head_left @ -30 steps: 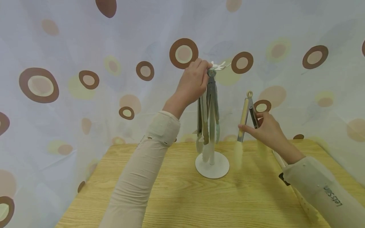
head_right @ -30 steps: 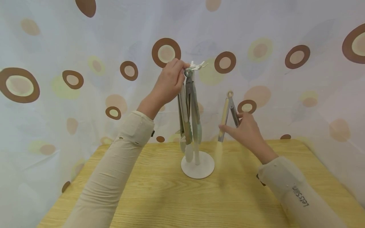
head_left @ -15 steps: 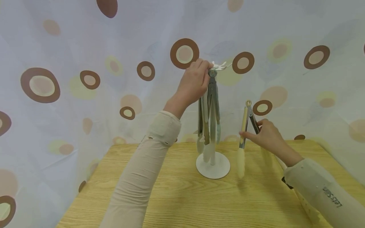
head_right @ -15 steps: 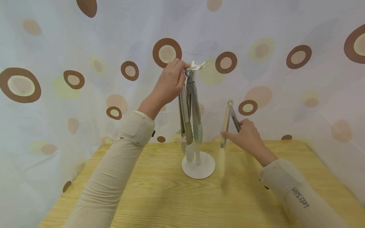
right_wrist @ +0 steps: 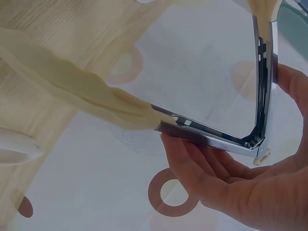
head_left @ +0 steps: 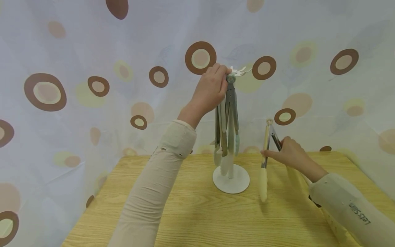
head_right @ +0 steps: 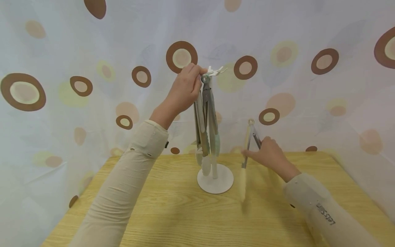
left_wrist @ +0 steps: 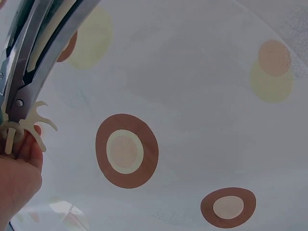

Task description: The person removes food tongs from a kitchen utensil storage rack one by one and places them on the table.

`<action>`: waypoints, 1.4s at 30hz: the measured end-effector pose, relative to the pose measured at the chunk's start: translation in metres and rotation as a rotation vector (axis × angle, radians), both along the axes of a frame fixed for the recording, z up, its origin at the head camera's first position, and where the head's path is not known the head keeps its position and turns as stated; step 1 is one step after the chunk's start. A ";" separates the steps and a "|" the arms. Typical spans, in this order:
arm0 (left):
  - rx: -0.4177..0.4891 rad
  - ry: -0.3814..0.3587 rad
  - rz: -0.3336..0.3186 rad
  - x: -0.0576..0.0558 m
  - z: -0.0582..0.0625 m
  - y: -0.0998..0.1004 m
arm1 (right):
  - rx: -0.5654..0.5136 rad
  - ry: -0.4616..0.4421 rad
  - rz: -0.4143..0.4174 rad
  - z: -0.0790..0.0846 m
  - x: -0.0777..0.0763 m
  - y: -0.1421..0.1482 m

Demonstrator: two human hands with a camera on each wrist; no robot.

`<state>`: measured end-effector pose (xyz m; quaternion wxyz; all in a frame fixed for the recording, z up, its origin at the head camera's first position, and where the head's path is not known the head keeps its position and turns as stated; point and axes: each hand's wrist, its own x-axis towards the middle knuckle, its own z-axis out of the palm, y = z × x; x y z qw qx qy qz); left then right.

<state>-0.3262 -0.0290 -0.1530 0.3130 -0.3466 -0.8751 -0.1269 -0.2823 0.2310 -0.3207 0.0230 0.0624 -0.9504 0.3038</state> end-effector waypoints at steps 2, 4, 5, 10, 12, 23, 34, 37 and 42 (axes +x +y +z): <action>0.000 -0.001 0.001 0.000 0.000 0.000 | 0.004 -0.011 0.011 -0.001 0.001 0.001; -0.002 0.002 0.004 0.000 0.000 0.000 | 0.010 -0.022 0.023 -0.002 0.001 0.001; -0.002 0.004 0.005 -0.001 0.000 0.000 | 0.016 -0.026 0.028 -0.003 0.002 0.001; -0.005 0.015 0.006 -0.001 0.000 0.000 | 0.079 -0.061 0.054 -0.005 0.002 0.003; -0.005 0.016 0.004 -0.001 0.000 0.000 | 0.105 -0.082 0.058 -0.007 0.002 0.005; -0.005 0.011 0.001 -0.001 -0.001 0.000 | 0.153 -0.172 0.089 -0.016 0.004 0.011; -0.001 0.016 -0.001 -0.002 -0.001 0.000 | 0.123 -0.214 0.092 -0.022 0.007 0.010; 0.000 0.020 -0.004 -0.002 -0.001 0.001 | 0.108 -0.234 0.092 -0.025 0.007 0.011; 0.002 0.018 -0.003 -0.002 -0.001 0.001 | 0.084 -0.233 0.084 -0.033 0.006 0.011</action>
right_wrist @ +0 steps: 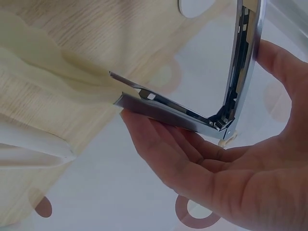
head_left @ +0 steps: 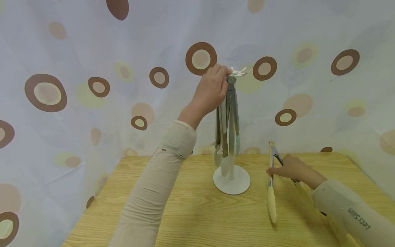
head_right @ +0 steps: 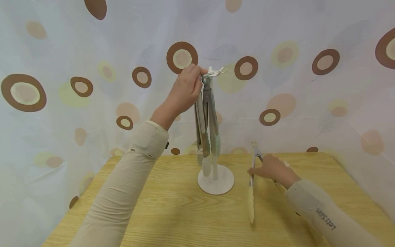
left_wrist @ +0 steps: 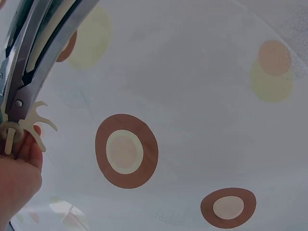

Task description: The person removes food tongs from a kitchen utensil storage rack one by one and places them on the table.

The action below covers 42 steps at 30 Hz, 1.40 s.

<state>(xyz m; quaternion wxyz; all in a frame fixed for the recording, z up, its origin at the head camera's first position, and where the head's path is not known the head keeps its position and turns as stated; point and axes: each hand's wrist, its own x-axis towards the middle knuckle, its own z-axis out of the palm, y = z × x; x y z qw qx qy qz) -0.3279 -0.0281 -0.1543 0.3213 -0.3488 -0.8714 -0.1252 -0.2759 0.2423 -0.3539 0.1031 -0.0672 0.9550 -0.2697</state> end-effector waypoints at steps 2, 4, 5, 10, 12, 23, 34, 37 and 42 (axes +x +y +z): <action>0.001 -0.002 0.000 0.000 0.000 0.000 | 0.000 -0.001 -0.005 -0.003 0.000 0.000; 0.001 -0.003 -0.001 0.000 0.000 0.000 | 0.005 -0.005 -0.003 -0.005 0.000 0.000; 0.001 -0.003 -0.002 0.000 0.000 0.000 | 0.010 -0.008 -0.004 -0.006 0.000 0.001; 0.001 -0.004 0.002 0.000 0.000 0.000 | 0.031 -0.011 0.011 -0.006 0.002 0.002; 0.001 -0.006 0.007 -0.001 0.000 0.000 | 0.036 -0.017 0.014 -0.006 0.002 0.002; 0.001 -0.005 0.010 -0.001 -0.001 -0.001 | 0.117 -0.087 0.020 -0.009 -0.002 0.003; 0.003 0.000 0.009 -0.002 0.000 -0.001 | 0.154 -0.123 0.037 -0.013 -0.007 0.001; 0.005 0.008 0.003 -0.002 0.001 0.000 | 0.160 -0.110 0.055 -0.015 -0.006 0.000; 0.005 0.004 0.001 -0.001 0.000 0.000 | 0.155 -0.097 0.076 -0.021 -0.007 0.000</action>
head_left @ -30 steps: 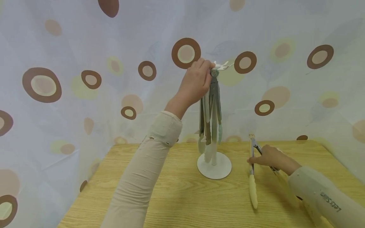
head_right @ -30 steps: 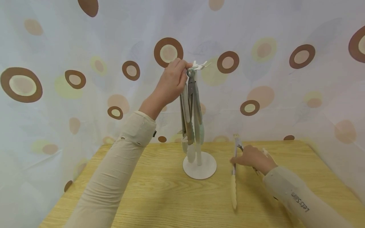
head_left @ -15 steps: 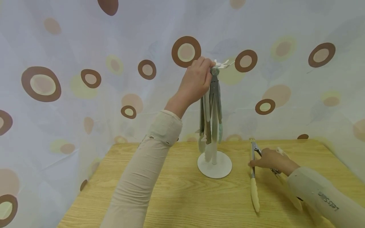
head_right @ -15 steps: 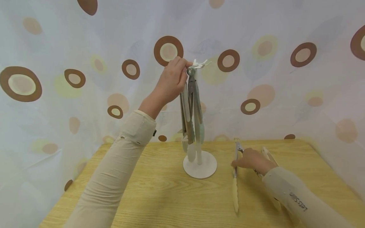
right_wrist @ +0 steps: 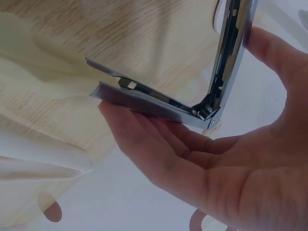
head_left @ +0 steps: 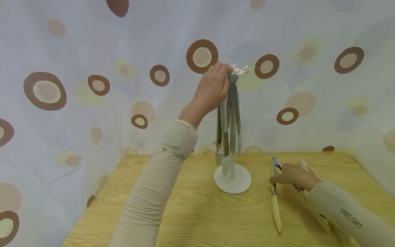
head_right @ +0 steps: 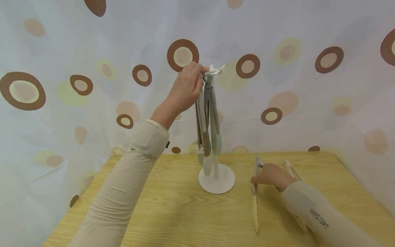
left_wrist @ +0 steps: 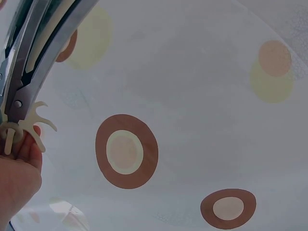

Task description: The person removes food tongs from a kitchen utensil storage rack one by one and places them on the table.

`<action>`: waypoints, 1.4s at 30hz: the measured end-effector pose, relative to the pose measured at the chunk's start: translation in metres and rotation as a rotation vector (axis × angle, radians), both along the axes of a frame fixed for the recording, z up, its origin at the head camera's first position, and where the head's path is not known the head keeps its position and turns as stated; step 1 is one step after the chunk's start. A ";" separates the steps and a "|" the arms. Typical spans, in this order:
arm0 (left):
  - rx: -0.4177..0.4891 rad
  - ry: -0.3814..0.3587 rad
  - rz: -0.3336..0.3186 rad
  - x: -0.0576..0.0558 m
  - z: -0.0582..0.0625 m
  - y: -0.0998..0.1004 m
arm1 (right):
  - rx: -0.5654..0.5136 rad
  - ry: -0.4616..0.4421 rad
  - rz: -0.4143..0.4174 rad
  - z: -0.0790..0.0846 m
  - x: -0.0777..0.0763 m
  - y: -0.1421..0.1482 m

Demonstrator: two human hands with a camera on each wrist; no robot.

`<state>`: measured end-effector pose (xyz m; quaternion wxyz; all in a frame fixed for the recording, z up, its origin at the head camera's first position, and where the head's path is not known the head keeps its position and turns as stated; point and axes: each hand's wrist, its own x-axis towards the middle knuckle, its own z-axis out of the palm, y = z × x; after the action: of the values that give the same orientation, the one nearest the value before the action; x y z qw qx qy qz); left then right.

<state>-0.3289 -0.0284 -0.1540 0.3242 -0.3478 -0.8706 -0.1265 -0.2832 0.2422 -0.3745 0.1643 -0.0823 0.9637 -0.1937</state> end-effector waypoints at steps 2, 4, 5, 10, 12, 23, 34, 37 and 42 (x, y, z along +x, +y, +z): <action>0.000 -0.002 0.000 0.000 0.000 0.000 | -0.006 -0.002 0.001 -0.001 -0.001 0.000; -0.002 0.001 0.000 0.000 0.000 0.000 | -0.003 -0.008 0.001 -0.001 -0.001 -0.001; -0.003 0.002 -0.001 0.000 0.000 0.000 | -0.001 -0.011 0.001 -0.001 -0.001 -0.001; -0.007 -0.001 -0.002 0.000 0.000 0.001 | 0.018 -0.028 -0.003 -0.003 -0.003 -0.002; -0.009 -0.004 0.000 0.000 0.000 0.001 | 0.024 -0.033 -0.001 -0.005 -0.004 -0.002; -0.006 -0.001 0.001 0.000 0.000 0.000 | 0.083 -0.062 0.004 -0.013 -0.012 -0.003; -0.004 0.001 -0.007 0.000 0.001 0.001 | 0.116 -0.078 0.018 -0.021 -0.014 -0.001; -0.005 -0.002 -0.005 0.000 0.001 0.000 | 0.116 -0.080 0.023 -0.022 -0.015 -0.001; -0.004 -0.009 -0.001 0.000 0.000 0.000 | 0.119 -0.087 0.017 -0.023 -0.016 -0.002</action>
<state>-0.3288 -0.0288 -0.1541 0.3195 -0.3482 -0.8722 -0.1262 -0.2988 0.2406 -0.3977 0.2124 -0.0719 0.9647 -0.1382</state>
